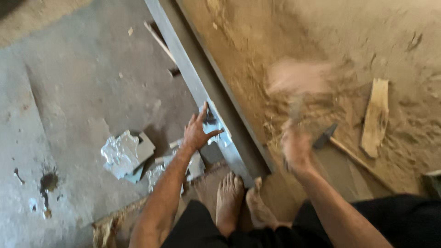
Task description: The person repeatedly places small metal pieces on a metal bar and strikes them with a wooden mallet. They pick up each piece, position it, hammer it, and then set it aside, repeating this cycle for multiple pieces.
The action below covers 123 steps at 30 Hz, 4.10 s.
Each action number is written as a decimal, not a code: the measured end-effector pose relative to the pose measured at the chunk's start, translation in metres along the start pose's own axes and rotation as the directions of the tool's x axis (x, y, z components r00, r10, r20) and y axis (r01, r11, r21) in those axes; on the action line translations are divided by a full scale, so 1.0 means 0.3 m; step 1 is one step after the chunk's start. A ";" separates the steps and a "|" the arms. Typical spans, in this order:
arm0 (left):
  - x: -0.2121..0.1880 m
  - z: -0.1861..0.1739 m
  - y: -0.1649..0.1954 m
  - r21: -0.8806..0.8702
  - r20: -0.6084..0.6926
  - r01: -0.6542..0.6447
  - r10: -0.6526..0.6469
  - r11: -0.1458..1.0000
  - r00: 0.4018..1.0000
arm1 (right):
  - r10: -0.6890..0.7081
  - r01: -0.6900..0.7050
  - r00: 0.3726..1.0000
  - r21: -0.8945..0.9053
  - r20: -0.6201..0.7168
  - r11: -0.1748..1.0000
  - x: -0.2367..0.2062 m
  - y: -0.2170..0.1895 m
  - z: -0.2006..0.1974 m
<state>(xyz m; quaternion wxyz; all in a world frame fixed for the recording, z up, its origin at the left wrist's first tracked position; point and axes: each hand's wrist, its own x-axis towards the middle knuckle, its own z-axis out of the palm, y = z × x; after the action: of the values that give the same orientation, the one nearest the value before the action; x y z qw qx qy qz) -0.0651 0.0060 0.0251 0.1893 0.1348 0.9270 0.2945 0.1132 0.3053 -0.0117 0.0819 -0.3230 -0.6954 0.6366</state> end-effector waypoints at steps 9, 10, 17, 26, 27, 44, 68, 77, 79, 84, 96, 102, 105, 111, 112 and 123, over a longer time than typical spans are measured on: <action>0.010 0.011 0.020 -0.084 -0.093 -0.076 0.068 0.994 0.993 | 0.173 -0.171 0.984 0.046 -0.038 0.984 -0.095 0.075 -0.096; 0.001 -0.003 0.025 -0.087 -0.075 -0.063 0.057 0.994 0.996 | 0.220 -0.205 0.974 0.193 -0.061 0.960 -0.121 0.067 -0.092; -0.168 -0.165 0.046 -0.652 -0.175 0.107 -0.287 0.750 0.942 | -0.467 0.497 0.867 -0.376 0.174 0.782 -0.234 0.033 -0.079; -0.826 -0.317 -0.442 0.192 -0.764 0.460 -0.162 0.867 0.625 | 0.277 -0.184 0.960 -0.669 0.034 0.720 -0.232 0.001 -0.157; -0.861 -0.302 -0.497 0.219 -0.714 0.548 -0.250 0.807 0.654 | 0.114 -0.018 0.990 -0.742 0.079 0.670 -0.248 -0.031 -0.140; -0.580 -0.060 -0.478 -0.027 -0.185 0.712 -0.703 0.702 0.686 | 0.002 0.322 0.847 -0.515 0.532 0.794 -0.309 0.193 0.883; -0.514 -0.087 -0.173 -0.898 0.137 0.164 -0.095 0.409 0.986 | -0.279 0.478 0.833 -0.368 0.478 0.797 -0.203 -0.371 0.421; -0.455 -0.018 -0.060 -0.919 0.169 0.241 -0.240 0.312 0.956 | 0.092 0.443 0.702 -0.535 0.706 0.720 -0.224 -0.467 0.249; -0.453 -0.041 -0.048 -0.921 0.192 0.246 -0.198 0.302 0.961 | -0.002 0.481 0.752 -0.547 0.659 0.685 -0.225 -0.478 0.252; -0.447 -0.091 -0.033 -0.942 0.166 0.192 -0.116 0.274 0.979 | -0.184 0.642 0.688 -0.470 0.702 0.606 -0.213 -0.490 0.259; -0.325 -0.131 -0.026 -0.729 -0.064 0.043 -0.132 0.683 0.989 | 0.024 0.151 0.786 -0.230 0.618 0.961 -0.073 -0.335 0.288; -0.218 -0.139 0.067 -0.036 -0.266 -0.143 0.129 0.989 0.955 | 0.091 -0.067 0.810 -0.061 0.580 0.996 -0.002 -0.224 0.339; -0.174 -0.133 0.102 0.053 -0.188 -0.091 0.099 0.994 0.977 | 0.109 -0.137 0.794 0.003 0.598 0.991 0.009 -0.189 0.354; -0.148 -0.113 0.123 0.011 -0.148 0.073 -0.070 0.997 0.986 | -0.109 0.242 0.860 -0.210 0.499 0.947 0.025 -0.180 0.370; -0.152 -0.107 0.122 0.003 -0.173 0.078 -0.077 0.997 0.982 | -0.106 0.246 0.869 -0.237 0.483 0.940 0.022 -0.180 0.374; -0.154 -0.060 0.143 0.208 -0.090 0.039 -0.020 0.977 0.996 | 0.003 0.119 0.934 -0.320 0.356 0.940 -0.043 -0.207 0.397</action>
<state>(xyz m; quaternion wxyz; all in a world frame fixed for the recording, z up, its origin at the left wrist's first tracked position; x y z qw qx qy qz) -0.0256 0.0143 0.0770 0.1376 0.1272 0.9622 0.1978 0.0393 0.2001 0.0294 -0.0807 -0.1923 -0.8066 0.5531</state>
